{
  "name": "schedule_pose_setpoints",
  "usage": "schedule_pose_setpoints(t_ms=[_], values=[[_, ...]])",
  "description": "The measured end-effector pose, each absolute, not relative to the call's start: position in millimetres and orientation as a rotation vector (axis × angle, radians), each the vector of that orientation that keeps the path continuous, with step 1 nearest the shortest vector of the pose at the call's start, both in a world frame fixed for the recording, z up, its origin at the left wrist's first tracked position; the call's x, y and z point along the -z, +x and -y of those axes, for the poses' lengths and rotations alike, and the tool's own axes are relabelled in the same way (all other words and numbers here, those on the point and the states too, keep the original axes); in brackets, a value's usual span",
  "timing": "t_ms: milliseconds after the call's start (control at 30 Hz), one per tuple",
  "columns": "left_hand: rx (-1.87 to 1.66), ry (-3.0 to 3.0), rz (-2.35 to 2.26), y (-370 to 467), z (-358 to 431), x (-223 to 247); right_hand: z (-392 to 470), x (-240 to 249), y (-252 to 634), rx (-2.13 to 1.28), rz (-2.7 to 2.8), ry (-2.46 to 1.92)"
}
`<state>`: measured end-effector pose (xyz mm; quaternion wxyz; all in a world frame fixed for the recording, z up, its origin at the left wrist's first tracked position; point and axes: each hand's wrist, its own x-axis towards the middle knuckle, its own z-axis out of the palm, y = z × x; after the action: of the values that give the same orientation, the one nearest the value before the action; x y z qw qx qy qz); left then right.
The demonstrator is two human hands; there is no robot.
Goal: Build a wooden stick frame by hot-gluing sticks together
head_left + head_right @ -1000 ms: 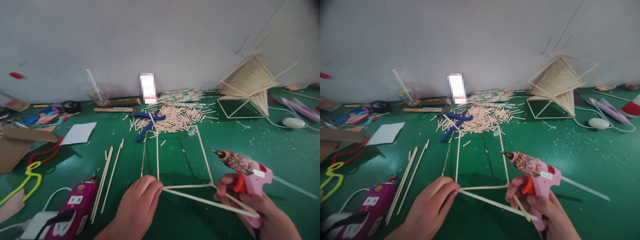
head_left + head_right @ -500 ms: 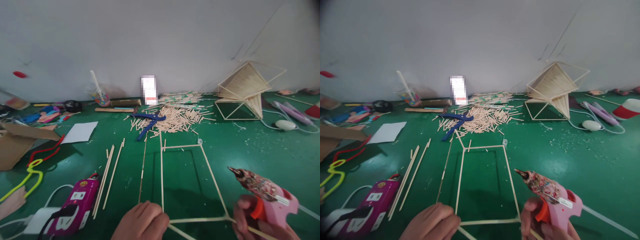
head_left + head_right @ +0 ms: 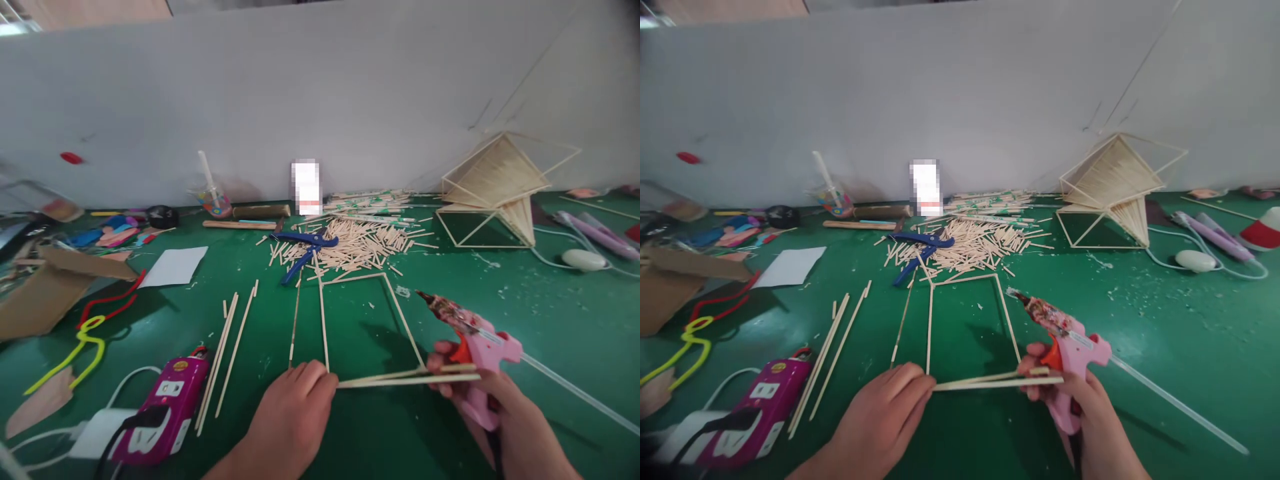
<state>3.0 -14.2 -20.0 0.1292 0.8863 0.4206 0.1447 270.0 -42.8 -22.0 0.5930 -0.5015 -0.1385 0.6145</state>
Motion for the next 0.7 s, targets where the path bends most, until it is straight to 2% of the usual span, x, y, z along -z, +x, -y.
schedule_pose_setpoints(t_ms=[200, 367, 700], values=[[-0.483, 2.569, -1.350, -3, -6, 23, 5, 30, 259, -1.438, 0.216, -1.103], [-0.544, 2.505, -1.379, -4, -11, 24, 5, 27, 252, -1.470, 0.217, -1.096], [-0.759, 2.515, -1.115, -3, 7, 17, 37, 13, 261, -1.469, 0.301, -1.091]])
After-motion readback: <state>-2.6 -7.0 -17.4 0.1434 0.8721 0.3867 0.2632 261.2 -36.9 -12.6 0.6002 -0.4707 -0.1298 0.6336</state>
